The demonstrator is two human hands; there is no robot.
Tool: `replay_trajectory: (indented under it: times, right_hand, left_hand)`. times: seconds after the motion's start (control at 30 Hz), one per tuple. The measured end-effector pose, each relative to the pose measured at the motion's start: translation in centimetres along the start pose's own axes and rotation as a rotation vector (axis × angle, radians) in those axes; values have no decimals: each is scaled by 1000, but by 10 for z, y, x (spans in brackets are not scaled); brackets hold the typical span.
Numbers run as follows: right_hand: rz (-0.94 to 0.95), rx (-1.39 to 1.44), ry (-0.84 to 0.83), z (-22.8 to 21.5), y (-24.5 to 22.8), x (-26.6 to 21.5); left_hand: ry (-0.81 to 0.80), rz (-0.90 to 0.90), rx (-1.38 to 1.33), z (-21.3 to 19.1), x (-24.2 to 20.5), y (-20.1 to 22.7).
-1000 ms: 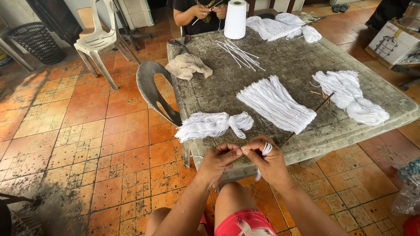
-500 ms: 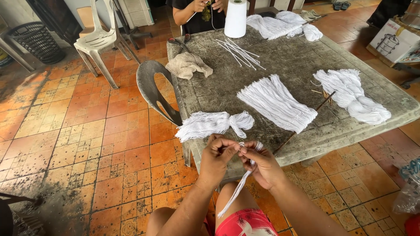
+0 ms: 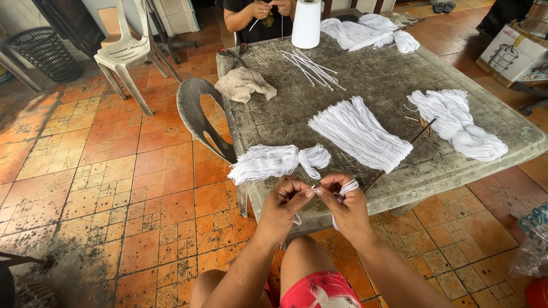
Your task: Tying bundles of white thread with thin string on a table in a workshop setting.
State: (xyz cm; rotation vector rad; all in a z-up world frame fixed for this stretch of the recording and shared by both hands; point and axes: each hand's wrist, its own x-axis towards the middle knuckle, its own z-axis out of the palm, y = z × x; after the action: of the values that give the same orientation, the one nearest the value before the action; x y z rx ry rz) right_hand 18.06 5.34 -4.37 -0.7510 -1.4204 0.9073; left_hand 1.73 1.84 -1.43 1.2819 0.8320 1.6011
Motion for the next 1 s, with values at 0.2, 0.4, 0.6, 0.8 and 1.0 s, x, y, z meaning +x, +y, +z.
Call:
replay_trajectory:
  times: [0.2,0.4,0.6,0.8,1.0]
  right_hand:
    - [-72,36,-84,5,-33,2]
    - [88,310,-94,-9,29,0]
    - [285,781,-294,5,-36,9]
    - [-19,149,-496,3,-16,-9]
    - [113,-124,-22,-37,-72,45]
  left_hand:
    - [-1,30,41,-4,1,-8]
    - [28,-69,-9,0,-2,2]
    - [-4,-24,0,10,2,15]
    - [-122,153,224,3,15,-22]
    - [-349,-319,-123,16,4,-65]
